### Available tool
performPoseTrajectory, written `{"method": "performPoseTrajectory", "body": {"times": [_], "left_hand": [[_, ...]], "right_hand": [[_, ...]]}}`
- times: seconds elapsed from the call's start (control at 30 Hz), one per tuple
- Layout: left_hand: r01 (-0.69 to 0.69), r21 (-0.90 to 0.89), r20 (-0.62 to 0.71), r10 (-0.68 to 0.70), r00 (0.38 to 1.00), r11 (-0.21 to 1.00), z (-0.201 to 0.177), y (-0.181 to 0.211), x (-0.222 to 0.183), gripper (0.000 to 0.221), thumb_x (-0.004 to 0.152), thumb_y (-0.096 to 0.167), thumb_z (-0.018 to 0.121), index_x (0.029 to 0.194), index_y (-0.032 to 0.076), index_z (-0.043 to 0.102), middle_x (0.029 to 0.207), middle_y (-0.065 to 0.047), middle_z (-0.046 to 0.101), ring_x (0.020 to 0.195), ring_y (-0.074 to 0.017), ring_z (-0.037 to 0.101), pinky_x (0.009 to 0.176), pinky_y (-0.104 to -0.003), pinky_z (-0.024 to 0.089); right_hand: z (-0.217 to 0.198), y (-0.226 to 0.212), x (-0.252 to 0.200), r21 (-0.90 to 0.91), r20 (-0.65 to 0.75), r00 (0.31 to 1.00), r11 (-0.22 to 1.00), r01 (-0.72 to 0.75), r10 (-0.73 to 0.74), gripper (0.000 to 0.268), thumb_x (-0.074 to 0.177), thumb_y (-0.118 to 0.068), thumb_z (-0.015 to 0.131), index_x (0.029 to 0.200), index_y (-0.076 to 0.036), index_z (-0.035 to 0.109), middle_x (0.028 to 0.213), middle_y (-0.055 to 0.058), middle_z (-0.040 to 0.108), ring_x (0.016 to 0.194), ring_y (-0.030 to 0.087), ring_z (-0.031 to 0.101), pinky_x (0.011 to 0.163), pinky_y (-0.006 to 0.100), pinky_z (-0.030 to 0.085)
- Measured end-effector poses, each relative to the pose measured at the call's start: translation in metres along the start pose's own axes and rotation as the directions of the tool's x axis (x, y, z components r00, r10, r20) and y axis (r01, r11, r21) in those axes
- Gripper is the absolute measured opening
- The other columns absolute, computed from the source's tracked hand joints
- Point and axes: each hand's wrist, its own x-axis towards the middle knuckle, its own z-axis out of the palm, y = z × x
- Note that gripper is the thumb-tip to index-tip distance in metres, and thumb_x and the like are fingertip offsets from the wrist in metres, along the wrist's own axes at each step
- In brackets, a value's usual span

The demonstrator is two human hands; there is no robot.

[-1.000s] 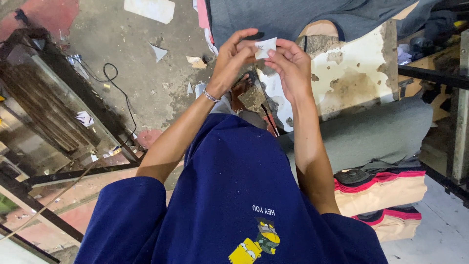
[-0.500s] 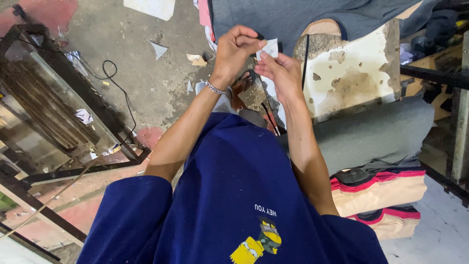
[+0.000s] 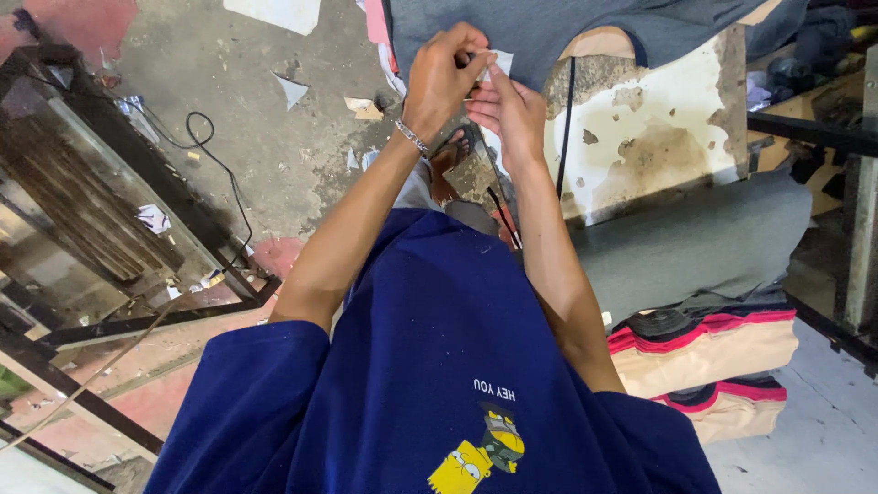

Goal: The person is sorting and stacking cut fabric pieces for garment production, checking size labels on each piece.

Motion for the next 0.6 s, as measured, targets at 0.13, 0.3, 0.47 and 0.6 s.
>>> {"method": "performPoseTrajectory", "body": {"times": [0.13,0.3,0.47,0.6], "left_hand": [[0.016,-0.027,-0.022,-0.016,1.0,1.0,0.0,-0.003,-0.006,0.015,0.09,0.02,0.079,0.093,0.017,0.065,0.084,0.004,0.076,0.074,-0.0117,0.063,0.067,-0.029,0.054],[0.004,0.005,-0.141,-0.003,0.99,1.0,0.009,-0.014,-0.006,0.027,0.083,0.019,0.087,0.096,0.016,0.064,0.08,0.007,0.073,0.07,-0.0088,0.062,0.066,-0.026,0.055],[-0.039,-0.034,-0.21,0.031,0.977,0.999,0.007,-0.029,-0.005,0.029,0.083,0.021,0.091,0.091,0.015,0.064,0.079,0.003,0.054,0.062,-0.0081,0.046,0.055,-0.026,0.043],[-0.033,-0.151,-0.21,0.001,0.978,0.988,-0.008,-0.032,-0.007,0.02,0.087,0.02,0.087,0.088,0.015,0.068,0.08,0.005,0.057,0.066,-0.0061,0.047,0.06,-0.022,0.045]], "right_hand": [[-0.003,0.006,0.002,-0.075,-0.041,0.999,0.997,0.004,-0.007,0.057,0.083,-0.047,0.066,0.104,0.006,0.074,0.089,0.019,0.078,0.08,0.025,0.079,0.076,0.031,0.07],[-0.012,0.021,0.019,-0.233,-0.053,0.991,0.967,0.105,-0.12,0.048,0.085,-0.053,0.064,0.084,-0.007,0.074,0.078,0.008,0.076,0.073,0.013,0.074,0.068,0.025,0.066],[-0.023,0.035,0.027,-0.376,-0.052,0.964,0.899,0.224,-0.262,0.047,0.09,-0.052,0.064,0.076,-0.009,0.075,0.071,0.004,0.077,0.061,0.011,0.074,0.057,0.021,0.061],[-0.03,0.039,0.016,-0.469,-0.072,0.934,0.839,0.277,-0.349,0.048,0.097,-0.045,0.063,0.064,-0.01,0.068,0.06,0.005,0.07,0.044,0.013,0.069,0.042,0.019,0.054]]}}
